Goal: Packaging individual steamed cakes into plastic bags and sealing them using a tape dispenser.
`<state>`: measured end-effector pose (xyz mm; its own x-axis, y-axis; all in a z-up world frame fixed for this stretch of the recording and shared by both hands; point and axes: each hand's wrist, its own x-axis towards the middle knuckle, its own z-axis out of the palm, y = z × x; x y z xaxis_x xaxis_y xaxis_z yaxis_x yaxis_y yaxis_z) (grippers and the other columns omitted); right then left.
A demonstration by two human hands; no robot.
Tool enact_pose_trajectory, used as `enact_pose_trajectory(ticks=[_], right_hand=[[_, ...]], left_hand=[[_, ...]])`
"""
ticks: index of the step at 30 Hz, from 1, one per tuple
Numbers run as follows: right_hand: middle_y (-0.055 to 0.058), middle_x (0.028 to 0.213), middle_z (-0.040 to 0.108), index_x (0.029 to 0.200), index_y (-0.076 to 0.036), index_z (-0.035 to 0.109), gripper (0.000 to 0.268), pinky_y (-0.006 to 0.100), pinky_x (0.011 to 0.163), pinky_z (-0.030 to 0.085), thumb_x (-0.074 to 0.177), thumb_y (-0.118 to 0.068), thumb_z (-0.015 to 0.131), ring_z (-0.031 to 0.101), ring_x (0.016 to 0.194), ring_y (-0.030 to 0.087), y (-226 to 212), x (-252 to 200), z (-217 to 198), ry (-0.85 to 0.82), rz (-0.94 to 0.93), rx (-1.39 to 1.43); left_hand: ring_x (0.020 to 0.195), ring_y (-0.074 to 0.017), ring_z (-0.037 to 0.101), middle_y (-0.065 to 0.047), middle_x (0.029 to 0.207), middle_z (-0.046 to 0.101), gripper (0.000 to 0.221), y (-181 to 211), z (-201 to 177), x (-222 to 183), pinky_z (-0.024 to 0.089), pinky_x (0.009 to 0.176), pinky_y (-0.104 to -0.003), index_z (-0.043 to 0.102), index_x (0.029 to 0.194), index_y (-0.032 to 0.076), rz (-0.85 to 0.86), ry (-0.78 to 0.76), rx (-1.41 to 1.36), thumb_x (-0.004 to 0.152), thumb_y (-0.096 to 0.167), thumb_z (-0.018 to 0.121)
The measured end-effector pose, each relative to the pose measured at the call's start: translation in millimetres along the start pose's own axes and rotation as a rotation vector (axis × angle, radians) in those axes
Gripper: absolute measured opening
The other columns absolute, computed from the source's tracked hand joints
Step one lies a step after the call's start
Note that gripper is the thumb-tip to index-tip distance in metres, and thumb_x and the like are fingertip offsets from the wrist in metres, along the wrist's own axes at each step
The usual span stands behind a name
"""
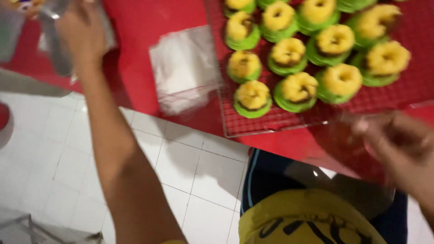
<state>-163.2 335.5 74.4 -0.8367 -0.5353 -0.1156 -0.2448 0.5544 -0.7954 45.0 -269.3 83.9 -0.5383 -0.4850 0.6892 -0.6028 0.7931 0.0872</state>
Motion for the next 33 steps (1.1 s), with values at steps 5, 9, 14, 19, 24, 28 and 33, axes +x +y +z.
enact_pose_trajectory(ticks=[5,9,14,19,24,28,33], right_hand=[[0.003,0.061,0.045,0.105,-0.008,0.067,0.033,0.025,0.055,0.028,0.12,-0.036,0.06,0.037,0.056,0.009,-8,38,-30,0.057,-0.071,0.204],[0.005,0.088,0.062,0.114,-0.006,0.066,0.023,0.023,0.051,0.032,0.124,-0.019,0.049,0.042,0.059,0.01,-13,61,-38,-0.101,-0.115,0.414],[0.007,0.102,0.073,0.117,-0.007,0.065,0.022,0.022,0.043,0.038,0.117,-0.018,0.046,0.043,0.05,0.009,-33,61,-45,-0.214,-0.162,0.377],[0.012,0.121,0.073,0.122,0.0,0.066,0.022,0.026,0.091,0.058,0.105,-0.009,0.056,0.07,0.108,0.018,-46,57,-60,-0.283,-0.442,0.35],[0.016,0.116,0.07,0.132,0.003,0.058,0.04,0.033,0.082,0.063,0.092,0.007,0.063,0.071,0.104,0.023,-36,68,-89,-0.262,-0.257,0.413],[0.015,0.109,0.069,0.131,0.0,0.06,0.038,0.043,0.08,0.063,0.094,0.009,0.061,0.069,0.092,0.027,-27,75,-94,-0.234,-0.055,0.424],[0.011,0.102,0.068,0.129,-0.005,0.064,0.032,0.037,0.092,0.059,0.098,-0.001,0.061,0.067,0.093,0.021,-13,68,-76,-0.294,-0.046,0.479]], left_hand=[[0.099,-0.0347,0.066,-0.021,0.107,0.071,0.039,144,-60,-27,0.048,0.086,-0.044,0.064,0.116,-0.005,0.226,0.105,-0.423,0.121,0.027,0.043],[0.134,-0.0303,0.059,-0.015,0.143,0.062,0.035,249,-77,-81,0.046,0.114,-0.042,0.057,0.141,0.004,0.045,-0.12,-0.725,0.116,0.026,0.048],[0.15,-0.038,0.051,-0.025,0.163,0.042,0.066,369,-112,-115,0.052,0.123,-0.051,0.032,0.156,0.004,0.063,-0.461,-1.076,0.106,0.039,0.058],[0.108,-0.0166,0.077,-0.008,0.117,0.078,0.057,426,-101,-105,0.067,0.097,-0.037,0.062,0.136,0.012,-0.228,-1.302,-1.412,0.083,0.03,0.074],[0.095,-0.0239,0.082,-0.015,0.107,0.079,0.018,428,-76,-114,0.073,0.083,-0.033,0.074,0.106,0.008,-0.202,-1.053,-1.674,0.099,0.023,0.068],[0.088,-0.0245,0.079,-0.017,0.097,0.078,0.035,430,-75,-112,0.069,0.081,-0.039,0.074,0.1,0.002,-0.437,-0.815,-1.787,0.09,0.035,0.076],[0.09,-0.0315,0.079,-0.022,0.102,0.076,0.028,442,-63,-115,0.068,0.08,-0.042,0.069,0.104,-0.001,-0.668,-0.684,-1.809,0.091,0.024,0.074]])
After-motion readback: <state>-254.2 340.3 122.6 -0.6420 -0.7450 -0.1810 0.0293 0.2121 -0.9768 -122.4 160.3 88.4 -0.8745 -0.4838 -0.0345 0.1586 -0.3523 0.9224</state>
